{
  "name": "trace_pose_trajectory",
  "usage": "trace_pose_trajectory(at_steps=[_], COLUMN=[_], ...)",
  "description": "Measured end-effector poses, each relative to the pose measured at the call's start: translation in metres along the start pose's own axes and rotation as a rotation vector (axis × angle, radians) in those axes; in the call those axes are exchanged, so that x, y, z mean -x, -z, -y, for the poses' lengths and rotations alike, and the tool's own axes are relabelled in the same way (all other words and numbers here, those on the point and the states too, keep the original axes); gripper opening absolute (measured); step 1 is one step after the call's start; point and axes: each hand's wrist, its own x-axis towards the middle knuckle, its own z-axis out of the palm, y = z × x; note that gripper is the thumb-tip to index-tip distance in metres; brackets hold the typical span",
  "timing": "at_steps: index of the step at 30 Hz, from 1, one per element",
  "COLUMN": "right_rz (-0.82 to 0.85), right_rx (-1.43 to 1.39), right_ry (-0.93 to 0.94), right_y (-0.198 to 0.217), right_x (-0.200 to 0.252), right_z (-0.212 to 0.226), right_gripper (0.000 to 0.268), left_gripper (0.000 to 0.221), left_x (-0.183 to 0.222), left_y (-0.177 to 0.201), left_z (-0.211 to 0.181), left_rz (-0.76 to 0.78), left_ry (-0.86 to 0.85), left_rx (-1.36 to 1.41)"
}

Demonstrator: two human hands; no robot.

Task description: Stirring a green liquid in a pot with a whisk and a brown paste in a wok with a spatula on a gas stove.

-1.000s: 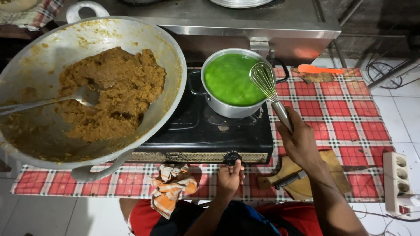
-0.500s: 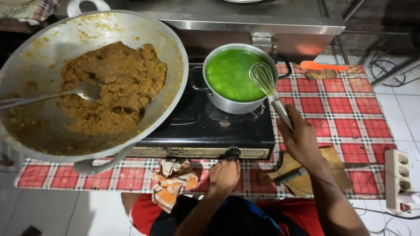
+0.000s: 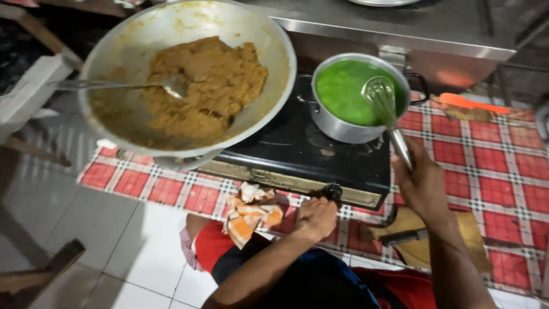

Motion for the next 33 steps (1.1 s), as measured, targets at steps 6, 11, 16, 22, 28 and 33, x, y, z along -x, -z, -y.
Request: trace_pose_trajectory(at_steps=[6, 11, 16, 22, 28, 33], right_rz=[0.090, 0.087, 0.132, 0.104, 0.106, 0.135], right_rx=[-0.148, -0.328, -0.579, -0.795, -0.827, -0.851], right_ry=[0.016, 0.062, 0.010, 0.089, 0.076, 0.109], right_y=[-0.004, -0.017, -0.024, -0.039, -0.053, -0.055], right_x=[-0.009, -0.001, 0.019, 0.033, 0.038, 0.041], right_z=[0.003, 0.011, 0.034, 0.043, 0.042, 0.046], right_gripper=[0.046, 0.045, 0.033, 0.015, 0.025, 0.031], left_gripper=[0.027, 0.038, 0.044, 0.041, 0.039, 0.040], left_x=[0.076, 0.101, 0.131, 0.180, 0.204, 0.217], left_y=[0.054, 0.001, -0.034, -0.041, -0.089, -0.057], left_z=[-0.006, 0.020, 0.046, 0.075, 0.111, 0.095], left_rz=[0.185, 0.069, -0.147, -0.063, -0.126, -0.008], left_ry=[0.082, 0.117, 0.176, 0.232, 0.288, 0.340], left_rx=[0.071, 0.185, 0.175, 0.113, 0.171, 0.248])
